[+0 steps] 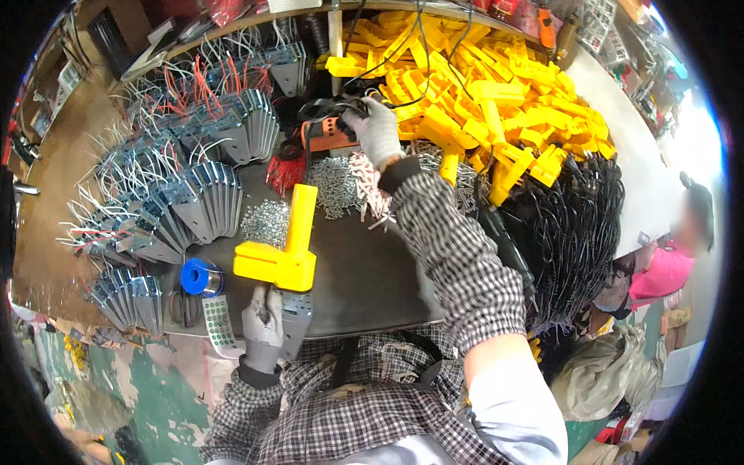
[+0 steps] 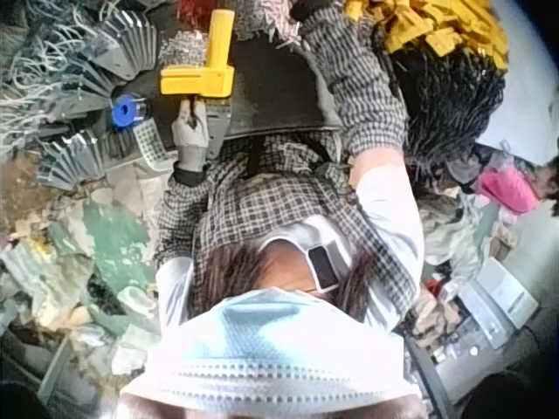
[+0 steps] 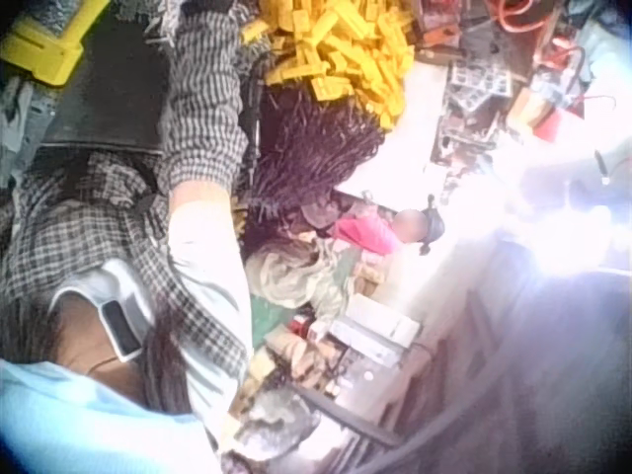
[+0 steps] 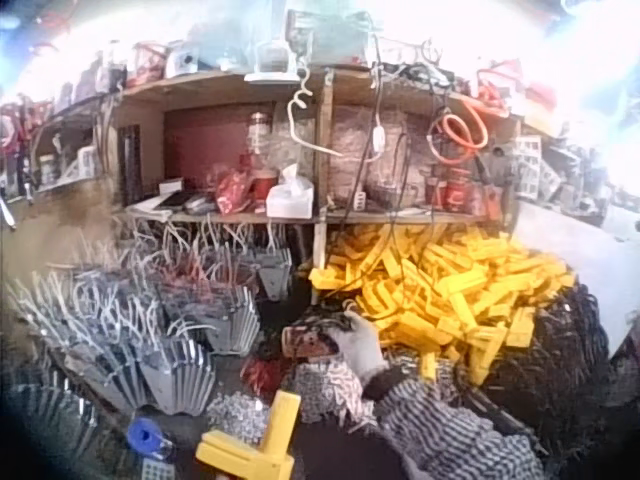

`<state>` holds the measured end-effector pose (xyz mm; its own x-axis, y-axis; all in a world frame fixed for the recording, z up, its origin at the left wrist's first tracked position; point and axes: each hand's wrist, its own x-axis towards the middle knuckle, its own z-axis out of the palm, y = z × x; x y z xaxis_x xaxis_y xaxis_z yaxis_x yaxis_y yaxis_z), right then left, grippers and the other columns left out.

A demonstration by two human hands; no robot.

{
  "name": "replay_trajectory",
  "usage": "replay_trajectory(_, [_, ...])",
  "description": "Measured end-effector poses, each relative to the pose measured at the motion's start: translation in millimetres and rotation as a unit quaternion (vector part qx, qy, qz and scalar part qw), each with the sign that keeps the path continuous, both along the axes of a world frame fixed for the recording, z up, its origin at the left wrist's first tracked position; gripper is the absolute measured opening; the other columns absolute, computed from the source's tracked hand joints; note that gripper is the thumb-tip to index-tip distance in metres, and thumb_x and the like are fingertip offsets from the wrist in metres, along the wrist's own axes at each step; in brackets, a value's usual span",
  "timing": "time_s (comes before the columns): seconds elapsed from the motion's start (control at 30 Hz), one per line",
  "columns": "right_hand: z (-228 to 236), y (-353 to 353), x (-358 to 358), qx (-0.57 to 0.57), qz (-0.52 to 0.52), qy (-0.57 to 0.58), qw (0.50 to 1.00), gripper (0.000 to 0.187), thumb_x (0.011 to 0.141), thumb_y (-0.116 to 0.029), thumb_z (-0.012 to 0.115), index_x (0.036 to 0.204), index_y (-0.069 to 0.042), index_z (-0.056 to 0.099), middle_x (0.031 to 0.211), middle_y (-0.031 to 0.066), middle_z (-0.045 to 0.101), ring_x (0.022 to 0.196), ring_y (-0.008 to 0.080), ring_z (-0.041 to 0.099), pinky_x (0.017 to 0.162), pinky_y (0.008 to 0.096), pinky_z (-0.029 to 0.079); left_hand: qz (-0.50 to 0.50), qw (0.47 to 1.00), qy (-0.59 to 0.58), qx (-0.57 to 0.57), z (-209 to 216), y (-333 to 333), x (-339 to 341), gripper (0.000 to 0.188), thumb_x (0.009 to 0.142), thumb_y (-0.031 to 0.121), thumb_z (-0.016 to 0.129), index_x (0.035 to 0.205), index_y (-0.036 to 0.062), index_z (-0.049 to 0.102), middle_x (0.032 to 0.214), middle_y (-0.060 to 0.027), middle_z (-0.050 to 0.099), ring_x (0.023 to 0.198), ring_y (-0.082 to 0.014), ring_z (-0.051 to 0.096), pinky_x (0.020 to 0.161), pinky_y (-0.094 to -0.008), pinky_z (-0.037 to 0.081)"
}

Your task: The person assembles a yellow handheld electronic device by integrating internal circuitry, wires, connectors, and fasteners into its plastic housing. This is done using an electric screwdriver, soldering iron, and tweezers.

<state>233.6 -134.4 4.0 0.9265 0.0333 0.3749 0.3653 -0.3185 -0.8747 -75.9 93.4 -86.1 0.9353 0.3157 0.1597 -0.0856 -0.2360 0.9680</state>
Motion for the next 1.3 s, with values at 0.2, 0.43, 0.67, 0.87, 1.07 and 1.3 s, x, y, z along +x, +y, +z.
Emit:
replay_trajectory(0.2, [6.2,43.1,33.9,-0.39,-0.155,-0.073,0.905,0.032,0.089,-0.035,0.062,0.095,-0.004,0.062,0.09,0.0215,0.068,0.089,0.0401,0.066,0.078,0.0494,0.052,-0.044,0.873,0.247,0.418,48.6,-1.4,-11.1,0.053,0.092,0.047,0.056,0.127,0.0075,0.052,0.07,-0.0211,0.065,0.067,-0.0408,0.066,0.057,-0.0491,0.052])
replay_trajectory(0.43, [5.3,36.6,54.5,-0.465,-0.167,-0.084,0.866,0.027,0.09,-0.03,0.056,0.099,-0.005,0.062,0.088,0.024,0.069,0.087,0.0415,0.067,0.079,0.0494,0.054,-0.125,0.917,0.199,0.323,56.1,13.3,-1.1,0.061,0.085,0.048,0.066,0.13,0.0114,0.05,0.085,-0.0201,0.068,0.077,-0.0392,0.067,0.065,-0.0477,0.053])
replay_trajectory(0.67, [-2.0,41.2,40.9,-0.493,-0.123,-0.062,0.859,0.029,0.085,-0.032,0.062,0.098,-0.006,0.062,0.094,0.0272,0.067,0.098,0.0422,0.065,0.085,0.0508,0.051,-0.025,0.895,0.169,0.413,68.5,20.9,-5.2,0.047,0.079,0.041,0.073,0.112,0.0106,0.061,0.096,-0.0104,0.061,0.084,-0.0336,0.063,0.068,-0.0431,0.051])
replay_trajectory(0.87, [-0.3,33.5,61.4,-0.505,-0.119,-0.056,0.853,0.036,0.084,-0.037,0.064,0.1,-0.004,0.063,0.096,0.027,0.067,0.1,0.0426,0.063,0.087,0.0491,0.051,0.123,0.977,0.046,0.169,47.9,56.8,-56.4,0.031,0.084,0.0,0.065,0.115,0.002,0.064,0.107,-0.0066,0.064,0.095,-0.0148,0.06,0.084,-0.0259,0.047])
replay_trajectory(1.07, [21.5,37.5,86.3,-0.549,-0.075,-0.012,0.832,0.046,0.081,-0.04,0.06,0.106,-0.002,0.065,0.108,0.027,0.066,0.104,0.0445,0.062,0.089,0.0498,0.048,0.326,0.944,0.024,0.047,-1.5,112.9,-98.8,0.033,0.095,0.015,0.055,0.124,-0.0014,0.056,0.113,-0.007,0.06,0.106,-0.0153,0.056,0.092,-0.0267,0.043])
replay_trajectory(1.3, [9.8,14.7,81.2,-0.473,-0.046,-0.055,0.878,0.046,0.082,-0.039,0.058,0.106,-0.001,0.066,0.107,0.0282,0.065,0.104,0.0447,0.061,0.09,0.0494,0.048,0.309,0.938,0.068,-0.141,-9.4,114.6,-109.9,0.042,0.098,0.025,0.054,0.13,-0.0019,0.048,0.115,-0.0062,0.057,0.107,-0.0164,0.053,0.095,-0.0281,0.042])
